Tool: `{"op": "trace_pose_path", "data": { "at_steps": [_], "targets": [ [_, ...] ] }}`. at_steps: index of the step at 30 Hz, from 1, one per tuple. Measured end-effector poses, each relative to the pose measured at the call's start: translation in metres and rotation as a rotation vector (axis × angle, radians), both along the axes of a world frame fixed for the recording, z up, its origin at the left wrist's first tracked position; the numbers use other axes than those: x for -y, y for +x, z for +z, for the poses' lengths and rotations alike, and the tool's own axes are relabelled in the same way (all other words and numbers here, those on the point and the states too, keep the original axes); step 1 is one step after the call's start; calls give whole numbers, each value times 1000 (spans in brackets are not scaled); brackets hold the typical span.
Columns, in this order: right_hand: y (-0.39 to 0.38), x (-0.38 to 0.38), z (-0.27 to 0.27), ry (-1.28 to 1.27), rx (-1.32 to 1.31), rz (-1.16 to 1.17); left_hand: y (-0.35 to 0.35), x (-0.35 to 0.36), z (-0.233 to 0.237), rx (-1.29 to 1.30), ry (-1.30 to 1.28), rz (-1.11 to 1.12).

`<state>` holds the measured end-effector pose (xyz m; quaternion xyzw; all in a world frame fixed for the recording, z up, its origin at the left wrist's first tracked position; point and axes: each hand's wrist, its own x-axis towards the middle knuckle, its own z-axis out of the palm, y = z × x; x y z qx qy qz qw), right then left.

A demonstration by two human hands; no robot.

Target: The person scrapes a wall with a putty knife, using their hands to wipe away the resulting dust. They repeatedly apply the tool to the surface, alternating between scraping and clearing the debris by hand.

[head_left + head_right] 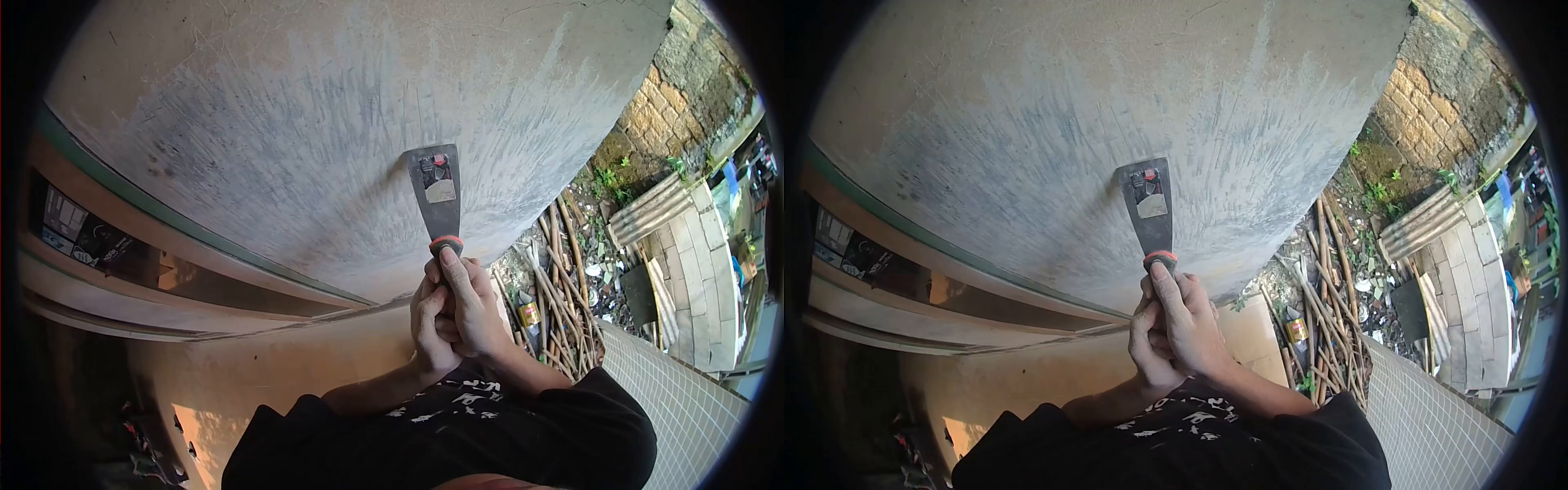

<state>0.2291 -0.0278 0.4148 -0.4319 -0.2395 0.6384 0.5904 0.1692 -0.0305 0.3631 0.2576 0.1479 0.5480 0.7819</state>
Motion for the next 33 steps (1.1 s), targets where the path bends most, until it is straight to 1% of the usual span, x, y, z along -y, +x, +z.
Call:
{"op": "trace_pose_path", "data": {
  "at_steps": [2, 3, 5, 6, 7, 9, 10, 11, 13, 14, 15, 17, 18, 20, 21, 23, 24, 25, 26, 27, 28, 29, 31, 32, 33],
  "targets": [
    [1, -2, -10, 49, 145, -23, -3, -2, -10, -197, 24, 76],
    [4, 0, -6, 43, 139, -22, -3, -2, -8, -203, 18, 76],
    [18, 6, 4, 45, 215, 65, -3, 0, -1, -359, 171, 71],
    [23, 8, 4, 44, -74, 178, 9, 7, 16, -146, 20, 97],
    [24, 8, -4, 43, -73, 176, 10, 11, 6, -145, 19, 95],
    [23, -1, -39, 79, 27, 112, 11, 7, -31, -152, -90, 123],
    [24, -1, -49, 81, 49, 104, 16, 5, -40, -208, -38, 174],
    [23, -1, -51, 88, 49, 109, 15, 3, -45, -208, -32, 179],
    [22, -3, -50, 168, 8, 120, 8, -3, -48, -194, 89, 155],
    [18, -6, -45, 177, -6, 111, 6, -11, -47, -260, 239, 129],
    [17, -8, -39, 180, -6, 112, -1, -17, -37, -209, 279, 42],
    [16, -11, -29, 215, -110, 236, -15, -39, -3, 216, 304, -253],
    [15, -14, -33, 197, -115, 263, -23, -52, 7, 213, 307, -250],
    [12, -14, -32, 184, -103, 265, -33, -74, 20, -267, 294, -171],
    [12, -14, -32, 167, -88, 263, -30, -81, 27, -265, 291, -166],
    [9, -12, -32, 166, -90, 260, -26, -88, 38, -512, 236, -203],
    [8, -13, -32, 175, -93, 249, -26, -89, 40, -524, 225, -250],
    [7, -13, -30, 179, -97, 250, -25, -90, 37, -528, 228, -249],
    [6, -12, -29, 165, -88, 233, -23, -89, 29, -455, 261, -346],
    [6, -12, -28, 152, -77, 216, -21, -89, 22, -379, 295, -443],
    [8, -13, -29, 176, -61, 221, -20, -86, 17, -226, 260, -466],
    [8, -12, -28, 179, -61, 222, -21, -83, 11, -227, 262, -465],
    [6, -11, -27, 153, -34, 192, -24, -73, 0, -182, 411, -343],
    [6, -12, -28, 160, -55, 172, -25, -65, -4, -200, 485, -261],
    [4, -11, -29, 161, -55, 175, -29, -55, -16, -200, 486, -258]
  ]
}}
